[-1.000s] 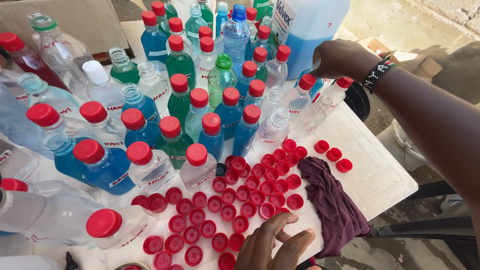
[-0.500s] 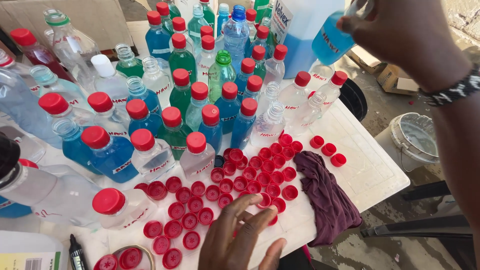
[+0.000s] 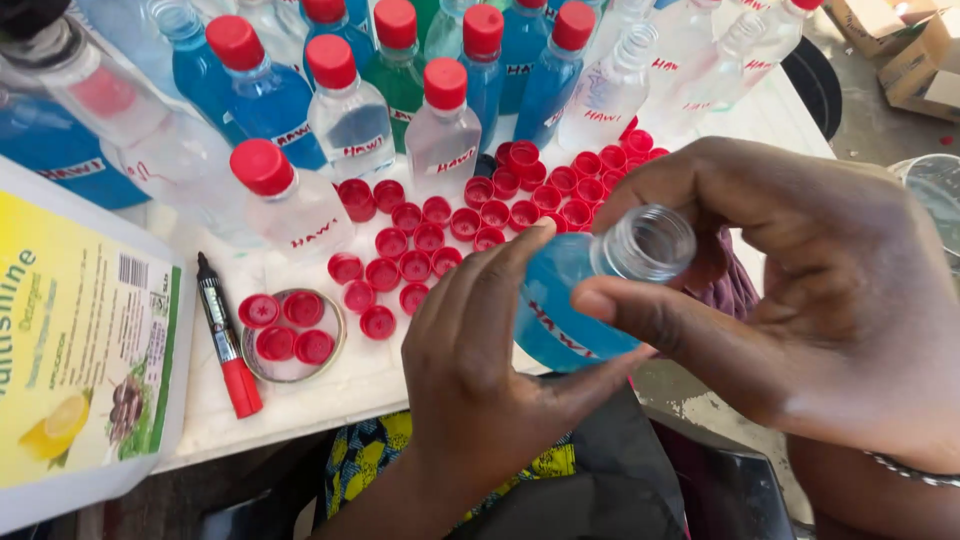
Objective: A person is manually screwing red plastic caps onto small bottles filled with colored cleaning solutions.
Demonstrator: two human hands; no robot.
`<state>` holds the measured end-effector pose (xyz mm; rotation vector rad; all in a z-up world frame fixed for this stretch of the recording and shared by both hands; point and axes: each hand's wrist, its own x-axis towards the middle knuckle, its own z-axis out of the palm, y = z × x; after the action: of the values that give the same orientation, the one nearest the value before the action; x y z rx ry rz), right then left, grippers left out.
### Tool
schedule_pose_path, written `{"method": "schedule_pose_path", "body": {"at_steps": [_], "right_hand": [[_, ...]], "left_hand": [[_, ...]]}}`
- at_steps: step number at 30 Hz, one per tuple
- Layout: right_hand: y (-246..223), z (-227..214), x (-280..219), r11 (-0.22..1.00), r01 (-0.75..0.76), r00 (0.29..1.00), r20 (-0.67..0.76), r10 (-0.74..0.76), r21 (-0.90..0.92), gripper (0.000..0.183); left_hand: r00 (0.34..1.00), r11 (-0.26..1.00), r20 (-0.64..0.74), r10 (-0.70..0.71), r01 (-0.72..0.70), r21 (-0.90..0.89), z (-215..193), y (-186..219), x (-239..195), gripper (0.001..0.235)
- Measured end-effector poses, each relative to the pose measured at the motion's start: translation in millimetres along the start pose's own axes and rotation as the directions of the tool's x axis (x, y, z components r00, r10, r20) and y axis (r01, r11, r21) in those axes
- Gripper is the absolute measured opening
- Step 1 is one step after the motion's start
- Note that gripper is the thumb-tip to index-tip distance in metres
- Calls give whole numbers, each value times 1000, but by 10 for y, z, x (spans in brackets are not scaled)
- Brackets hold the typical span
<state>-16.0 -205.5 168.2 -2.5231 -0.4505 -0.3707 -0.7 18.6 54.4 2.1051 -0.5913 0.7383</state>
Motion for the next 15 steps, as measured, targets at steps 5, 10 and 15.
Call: {"method": "schedule_pose_path", "body": {"at_steps": [5, 10, 15], "right_hand": [[-166, 490, 38, 939, -75, 997, 40, 65, 336, 36], [601, 848, -94, 961, -273, 960, 84, 268, 52, 21], [1164, 1341, -252, 917, -256, 949, 102, 299, -307, 21]], "left_hand": [[997, 1000, -77, -14, 14, 9, -12, -52, -113, 65], [995, 995, -68, -74, 70, -67, -3, -82, -294, 64], [975, 961, 36, -221, 224, -163, 128, -40, -483, 78]]}}
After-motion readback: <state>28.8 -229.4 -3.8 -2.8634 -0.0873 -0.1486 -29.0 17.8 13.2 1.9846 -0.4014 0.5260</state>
